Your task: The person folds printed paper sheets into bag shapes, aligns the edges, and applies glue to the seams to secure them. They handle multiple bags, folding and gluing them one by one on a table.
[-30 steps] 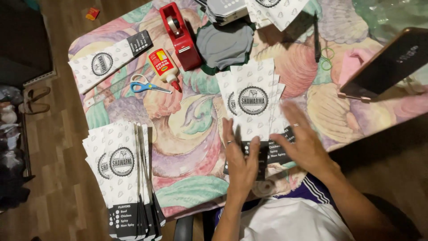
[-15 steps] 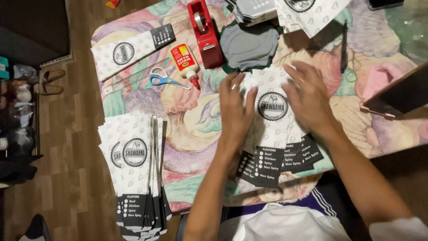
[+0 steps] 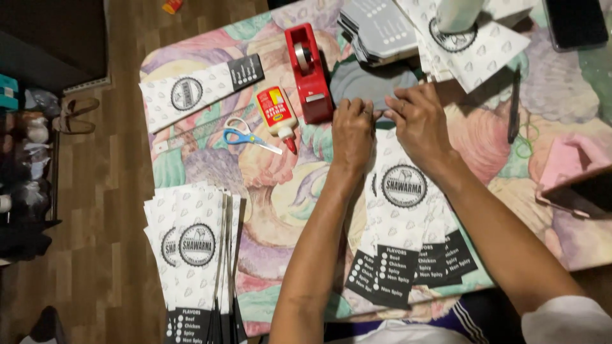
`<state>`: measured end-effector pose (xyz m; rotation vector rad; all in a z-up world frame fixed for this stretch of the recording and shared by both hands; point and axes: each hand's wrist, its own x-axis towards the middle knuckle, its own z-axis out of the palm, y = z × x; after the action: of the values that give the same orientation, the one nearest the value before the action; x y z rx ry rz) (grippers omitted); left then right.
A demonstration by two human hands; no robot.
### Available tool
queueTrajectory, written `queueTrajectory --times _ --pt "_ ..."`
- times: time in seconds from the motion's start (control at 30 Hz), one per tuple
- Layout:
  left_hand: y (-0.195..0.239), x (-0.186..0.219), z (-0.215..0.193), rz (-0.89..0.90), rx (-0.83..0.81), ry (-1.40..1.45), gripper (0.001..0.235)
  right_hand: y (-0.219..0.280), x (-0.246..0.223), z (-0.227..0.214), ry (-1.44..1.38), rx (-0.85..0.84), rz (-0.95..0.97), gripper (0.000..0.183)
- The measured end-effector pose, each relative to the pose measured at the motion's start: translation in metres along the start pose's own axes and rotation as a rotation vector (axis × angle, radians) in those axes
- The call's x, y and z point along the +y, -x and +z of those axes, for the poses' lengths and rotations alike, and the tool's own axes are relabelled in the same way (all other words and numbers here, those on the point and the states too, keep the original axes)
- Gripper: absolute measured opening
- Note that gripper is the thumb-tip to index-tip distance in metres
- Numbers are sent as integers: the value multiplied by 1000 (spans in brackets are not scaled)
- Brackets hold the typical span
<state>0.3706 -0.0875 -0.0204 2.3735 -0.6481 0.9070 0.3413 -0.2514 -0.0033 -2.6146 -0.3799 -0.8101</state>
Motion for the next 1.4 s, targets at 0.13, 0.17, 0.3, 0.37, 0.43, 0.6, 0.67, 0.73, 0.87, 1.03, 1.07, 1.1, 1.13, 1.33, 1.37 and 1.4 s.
queueTrajectory --times 0.13,0.17,0.3,0.37,0.43,0.6,0.67,0.73,0.87,1.03,1.07,1.1,1.13,1.33,1.37,1.4 --pt "1 -11 7 23 56 16 24 1 6 6 -80 59 8 19" --pt "1 -10 2 34 58 17 29 1 3 2 -87 52 28 19" --pt "-5 -7 -11 28 50 17 34 -5 -1 -5 -95 84 47 25" --pt "-5 -7 -19 17 8 48 30 -3 1 -4 -110 77 49 25" --pt "-9 -9 -23 14 -25 74 26 -7 5 1 -123 83 44 25" --pt "9 -23 -8 -30 -128 204 5 -4 4 -2 -143 45 68 22" --pt "6 -22 -24 -36 -184 258 23 -3 3 -4 -153 25 84 19" --pt "8 -19 -35 -44 -245 314 42 -4 -5 -13 -164 -1 106 16" --pt "-10 -1 -66 -297 -466 555 57 -10 -26 -35 -153 -131 132 35" --pt "9 -11 -39 -1 -193 194 25 -15 -24 -34 -225 -233 235 34" --pt "13 -8 -35 20 -122 168 15 -14 -20 -28 -208 -169 209 27" --pt "17 -6 -31 41 -51 142 8 -13 -17 -21 -190 -106 183 22" --pt "14 -8 -27 43 -47 143 8 -14 -19 -21 -187 -103 180 22" --pt "17 -5 -43 -180 -63 68 27 -11 -62 -66 -219 -255 431 39" --pt "19 2 -59 -225 -24 142 28 -3 -65 -77 -249 -207 376 18" --pt "22 10 -74 -272 15 218 37 6 -67 -88 -276 -162 320 26"
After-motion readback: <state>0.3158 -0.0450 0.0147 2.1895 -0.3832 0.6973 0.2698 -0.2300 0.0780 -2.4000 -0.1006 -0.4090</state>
